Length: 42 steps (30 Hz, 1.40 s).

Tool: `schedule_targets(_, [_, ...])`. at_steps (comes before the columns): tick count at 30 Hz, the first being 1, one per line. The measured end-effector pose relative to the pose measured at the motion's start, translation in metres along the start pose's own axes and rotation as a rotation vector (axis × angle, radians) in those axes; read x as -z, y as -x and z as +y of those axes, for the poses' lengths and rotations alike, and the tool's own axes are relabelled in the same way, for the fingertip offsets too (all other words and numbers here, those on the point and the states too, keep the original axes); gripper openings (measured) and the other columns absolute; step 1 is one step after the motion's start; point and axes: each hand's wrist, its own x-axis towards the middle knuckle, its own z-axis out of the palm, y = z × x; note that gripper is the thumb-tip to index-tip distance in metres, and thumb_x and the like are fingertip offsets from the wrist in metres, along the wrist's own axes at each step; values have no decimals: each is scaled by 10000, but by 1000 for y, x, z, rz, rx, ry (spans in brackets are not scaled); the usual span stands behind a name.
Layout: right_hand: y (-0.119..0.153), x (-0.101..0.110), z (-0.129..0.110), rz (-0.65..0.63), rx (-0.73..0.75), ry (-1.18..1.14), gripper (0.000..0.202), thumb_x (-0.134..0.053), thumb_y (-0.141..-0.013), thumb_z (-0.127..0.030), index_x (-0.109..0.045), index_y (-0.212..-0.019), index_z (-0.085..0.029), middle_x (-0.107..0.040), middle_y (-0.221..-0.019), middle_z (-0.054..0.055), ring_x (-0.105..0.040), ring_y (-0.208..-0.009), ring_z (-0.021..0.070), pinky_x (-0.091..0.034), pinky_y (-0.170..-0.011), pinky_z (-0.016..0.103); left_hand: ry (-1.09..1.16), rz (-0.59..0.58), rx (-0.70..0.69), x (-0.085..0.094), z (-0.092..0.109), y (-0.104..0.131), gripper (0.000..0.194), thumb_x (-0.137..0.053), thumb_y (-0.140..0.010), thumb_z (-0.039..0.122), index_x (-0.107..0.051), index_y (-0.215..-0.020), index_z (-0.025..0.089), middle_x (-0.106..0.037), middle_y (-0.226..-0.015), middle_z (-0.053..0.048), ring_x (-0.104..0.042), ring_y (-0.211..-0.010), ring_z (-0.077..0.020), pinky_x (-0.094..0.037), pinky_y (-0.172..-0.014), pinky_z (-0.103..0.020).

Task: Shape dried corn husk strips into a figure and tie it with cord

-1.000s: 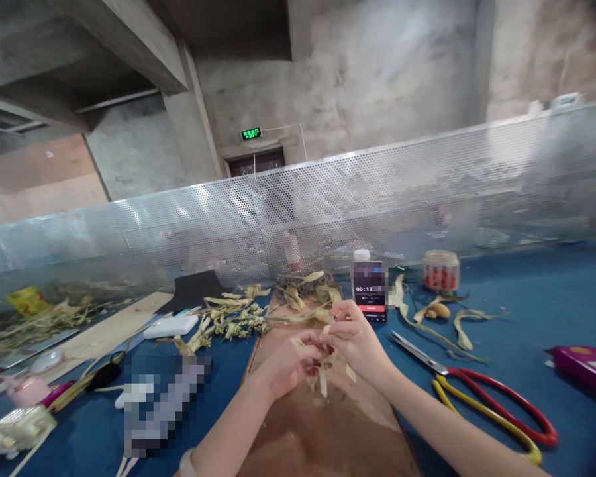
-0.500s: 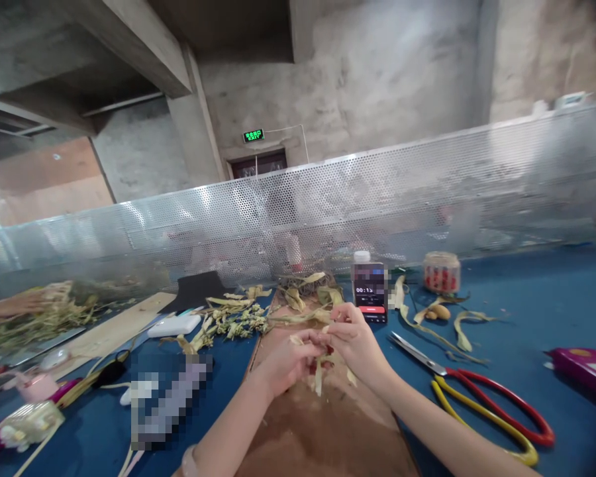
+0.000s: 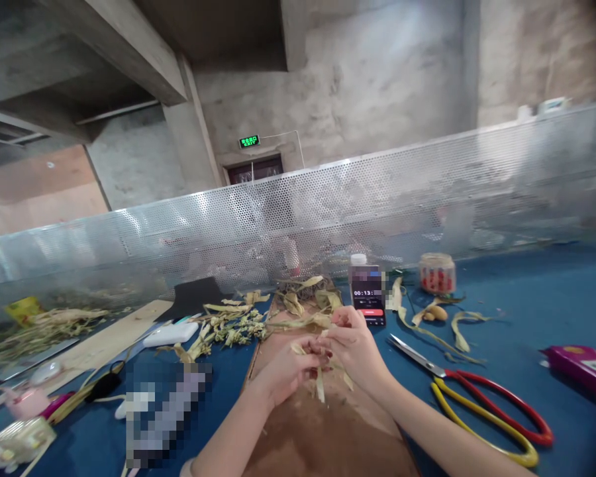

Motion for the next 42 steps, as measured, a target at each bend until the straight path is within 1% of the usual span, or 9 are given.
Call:
schedule_targets(7, [-4,3,1,8,-31,-25,154,-614,-747,-248,-662,-605,-213,-443,-859,53,-437,-783,199,-423,-698,351,84,9,-40,-4,5,2,76,-633,-682,190,-581,-628,190,-470,-630,22,-463,-595,-107,-344,-572,-228])
schedule_targets(13, [-3,3,-2,10,-44,-25,152,-616,-738,-213,-671,-596,-209,-436,-873,53,-423,-782,191,-411,-713,346,44,-19,23,0,3,2,60,-646,-663,160,-593,-652,186,-493,-683,7,-481,-603,-107,-318,-559,-224])
schedule_targets(22, [-3,1,-3,66,-2,71,192,-592,-739,-187,-673,-566,-212,-443,-844,54,-397,-788,194,-390,-698,330,-55,-2,-19,1,-4,-4,77,-634,-640,174,-563,-669,169,-532,-661,22,-488,-591,-97,-296,-553,-212])
schedule_targets(26, [-7,2,3,-34,-18,-61,223,-574,-767,-287,-638,-577,-188,-477,-822,48,-452,-741,171,-403,-647,289,-91,91,-75,2,-7,-4,118,-647,-618,172,-543,-668,151,-529,-662,18,-488,-607,-102,-305,-573,-220])
schedule_targets(31, [-16,5,21,-125,-267,-299,348,-401,-847,-472,-601,-866,-188,-505,-609,-10,-440,-493,115,-359,-456,229,-28,146,-169,9,-9,-7,88,-630,-663,198,-557,-649,151,-532,-654,-3,-482,-601,-108,-339,-575,-228])
schedule_targets(35, [-17,7,23,-171,-381,-346,420,-394,-819,-548,-579,-777,-173,-436,-515,-40,-408,-404,105,-326,-377,218,89,156,-179,12,-7,-9,37,-601,-702,189,-581,-681,165,-568,-667,-14,-495,-584,-106,-366,-555,-220])
schedule_targets(39, [-14,12,9,-280,-274,-321,342,-435,-827,-494,-575,-828,-182,-524,-645,-12,-479,-533,115,-385,-471,213,261,174,-119,15,-1,-10,52,-614,-719,180,-620,-760,149,-612,-711,-24,-544,-615,-105,-408,-565,-207])
schedule_targets(41, [-12,14,3,-355,-185,-303,323,-549,-773,-464,-559,-946,-192,-556,-785,6,-505,-656,131,-422,-578,224,341,184,-62,18,2,-9,105,-614,-728,176,-628,-820,127,-640,-745,-36,-574,-639,-113,-440,-595,-215])
schedule_targets(42, [-11,14,1,-385,-151,-292,394,-612,-727,-453,-534,-1015,-195,-554,-840,13,-506,-702,139,-430,-619,233,385,200,-32,19,3,-9,121,-611,-733,167,-627,-843,117,-651,-753,-40,-588,-649,-117,-454,-609,-222])
